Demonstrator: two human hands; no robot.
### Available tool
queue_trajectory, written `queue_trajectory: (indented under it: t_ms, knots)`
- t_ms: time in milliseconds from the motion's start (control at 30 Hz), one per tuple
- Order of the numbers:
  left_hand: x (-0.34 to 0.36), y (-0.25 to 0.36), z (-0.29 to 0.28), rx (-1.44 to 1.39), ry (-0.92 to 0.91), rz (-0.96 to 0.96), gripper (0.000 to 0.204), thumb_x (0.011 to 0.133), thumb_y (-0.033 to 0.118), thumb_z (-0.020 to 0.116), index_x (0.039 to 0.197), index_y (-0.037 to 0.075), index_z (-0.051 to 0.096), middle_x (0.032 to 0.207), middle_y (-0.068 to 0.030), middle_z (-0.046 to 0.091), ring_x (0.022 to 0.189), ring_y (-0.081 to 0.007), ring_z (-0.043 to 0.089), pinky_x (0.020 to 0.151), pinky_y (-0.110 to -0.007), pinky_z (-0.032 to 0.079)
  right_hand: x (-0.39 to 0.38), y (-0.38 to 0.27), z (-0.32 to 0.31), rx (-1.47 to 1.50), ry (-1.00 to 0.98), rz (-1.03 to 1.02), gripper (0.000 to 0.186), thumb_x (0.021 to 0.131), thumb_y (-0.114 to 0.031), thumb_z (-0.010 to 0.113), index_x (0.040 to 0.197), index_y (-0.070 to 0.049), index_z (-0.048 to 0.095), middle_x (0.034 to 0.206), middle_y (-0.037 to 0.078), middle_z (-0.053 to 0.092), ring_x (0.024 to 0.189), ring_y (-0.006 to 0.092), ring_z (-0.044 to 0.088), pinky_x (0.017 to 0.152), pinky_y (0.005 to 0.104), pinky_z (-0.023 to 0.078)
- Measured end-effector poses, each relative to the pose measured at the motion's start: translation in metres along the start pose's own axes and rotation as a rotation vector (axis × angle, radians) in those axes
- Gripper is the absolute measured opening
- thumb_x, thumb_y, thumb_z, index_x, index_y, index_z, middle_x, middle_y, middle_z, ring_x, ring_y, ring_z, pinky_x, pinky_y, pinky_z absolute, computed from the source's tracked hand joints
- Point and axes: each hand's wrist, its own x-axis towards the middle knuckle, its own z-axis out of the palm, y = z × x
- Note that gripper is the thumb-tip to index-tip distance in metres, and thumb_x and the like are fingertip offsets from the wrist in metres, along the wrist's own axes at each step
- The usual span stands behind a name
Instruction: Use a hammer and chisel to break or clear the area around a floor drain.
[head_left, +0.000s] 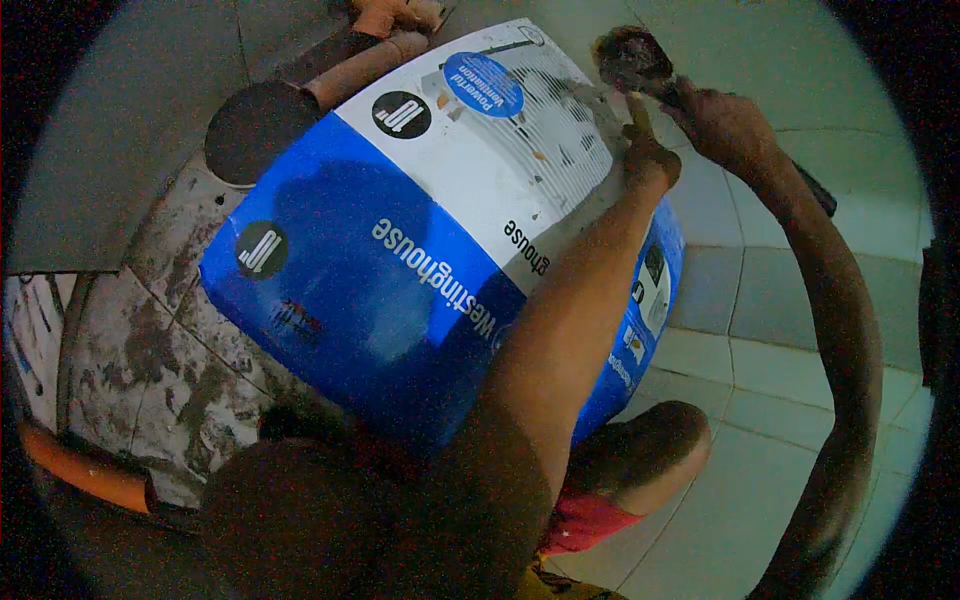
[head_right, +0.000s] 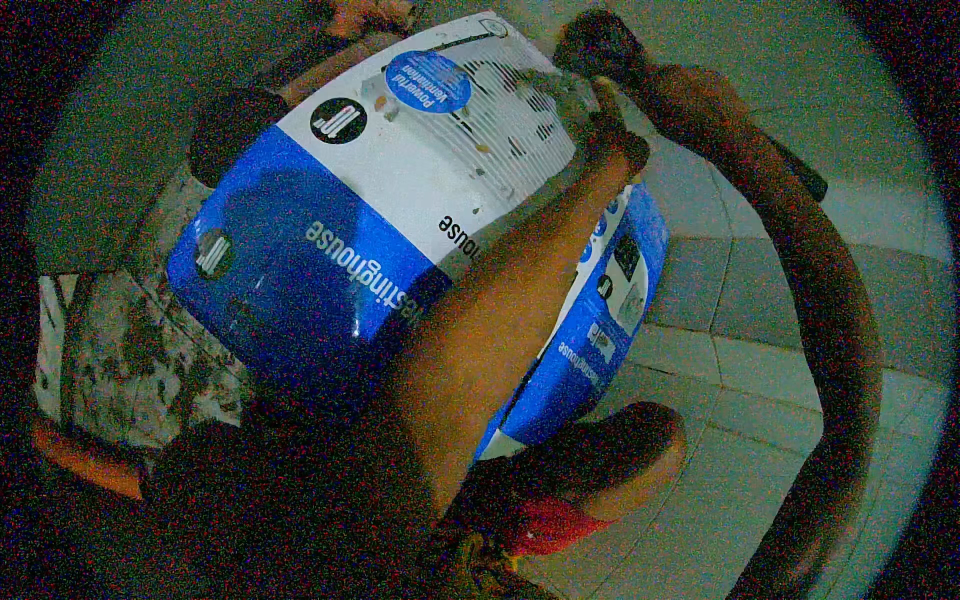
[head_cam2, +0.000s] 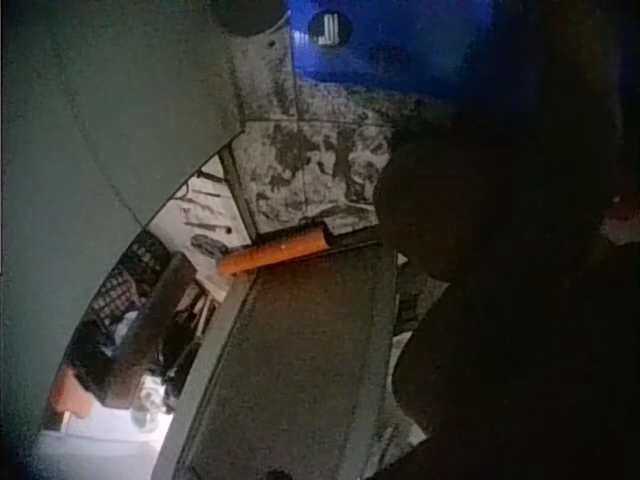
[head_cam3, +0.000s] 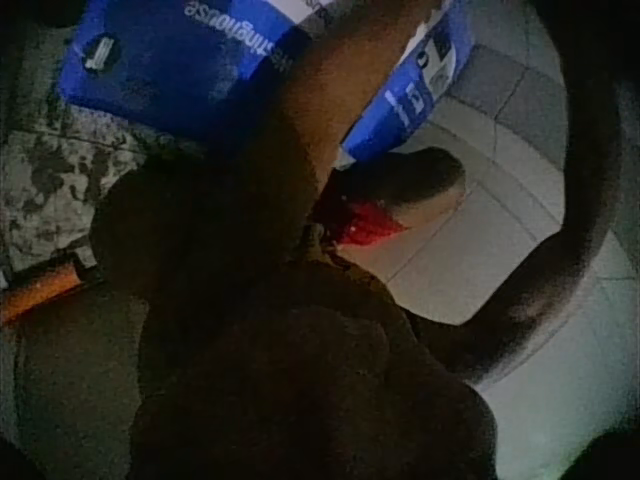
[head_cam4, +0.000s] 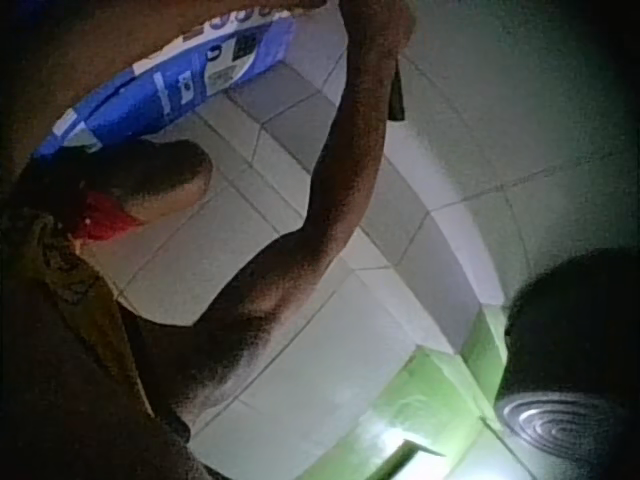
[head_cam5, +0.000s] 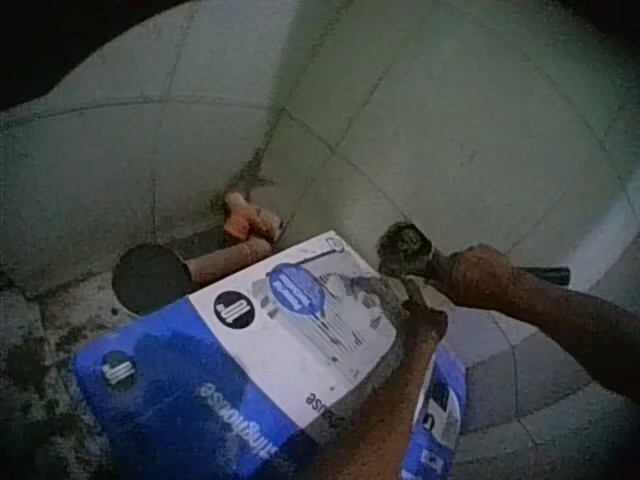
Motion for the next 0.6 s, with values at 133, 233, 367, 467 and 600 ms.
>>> queue_trajectory:
  t_ms: [133,233,367,467,600]
  knots:
    - [0.038,-0.026,0.005,1.034,-0.038,0.364,0.075,0.075,0.019,0.064,0.131,-0.006,0.020,0.101,-0.0257,0.063,0.095,-0.0400,0.062,0.082,-0.040,0.052,0.021,-0.020,-0.023,0.012,0.062,0.090,0.030,0.092,-0.032,0.056,0.101,-0.006,0.047,0.074,0.021,0.064,0.065,0.0408,0.063,0.051,0.0481,0.050]
    - [0.061,-0.047,0.025,1.080,0.152,0.424,0.064,0.073,0.022,0.067,0.123,-0.004,0.036,0.097,-0.0222,0.064,0.092,-0.0380,0.063,0.080,-0.039,0.052,0.028,-0.048,-0.048,0.091,0.078,0.135,0.030,0.092,-0.032,0.055,0.103,-0.005,0.046,0.076,0.021,0.064,0.068,0.0418,0.063,0.053,0.0491,0.050]
    - [0.032,-0.029,0.045,-0.035,0.346,-0.104,0.041,0.071,0.029,0.071,0.100,0.002,0.062,0.089,-0.0151,0.067,0.088,-0.0327,0.064,0.076,-0.036,0.052,0.011,0.007,-0.005,-0.063,-0.205,0.005,0.031,0.092,-0.032,0.055,0.106,-0.006,0.045,0.075,0.022,0.064,0.069,0.0427,0.063,0.053,0.0492,0.050]
    - [0.025,-0.022,0.023,-0.183,0.113,-0.055,0.041,0.070,0.032,0.071,0.099,0.004,0.063,0.090,-0.0126,0.068,0.087,-0.0305,0.065,0.074,-0.036,0.053,0.024,-0.012,-0.030,-0.116,-0.064,0.062,0.031,0.092,-0.031,0.055,0.109,-0.006,0.046,0.074,0.022,0.064,0.067,0.0421,0.063,0.053,0.0502,0.050]
    - [0.029,-0.028,-0.007,-0.301,-0.032,-0.068,0.041,0.070,0.036,0.071,0.099,0.007,0.065,0.090,-0.0093,0.068,0.085,-0.0277,0.066,0.070,-0.037,0.053,0.028,-0.016,-0.013,0.071,0.020,0.010,0.029,0.093,-0.031,0.052,0.106,-0.006,0.045,0.073,0.021,0.063,0.065,0.0421,0.062,0.054,0.0513,0.049]
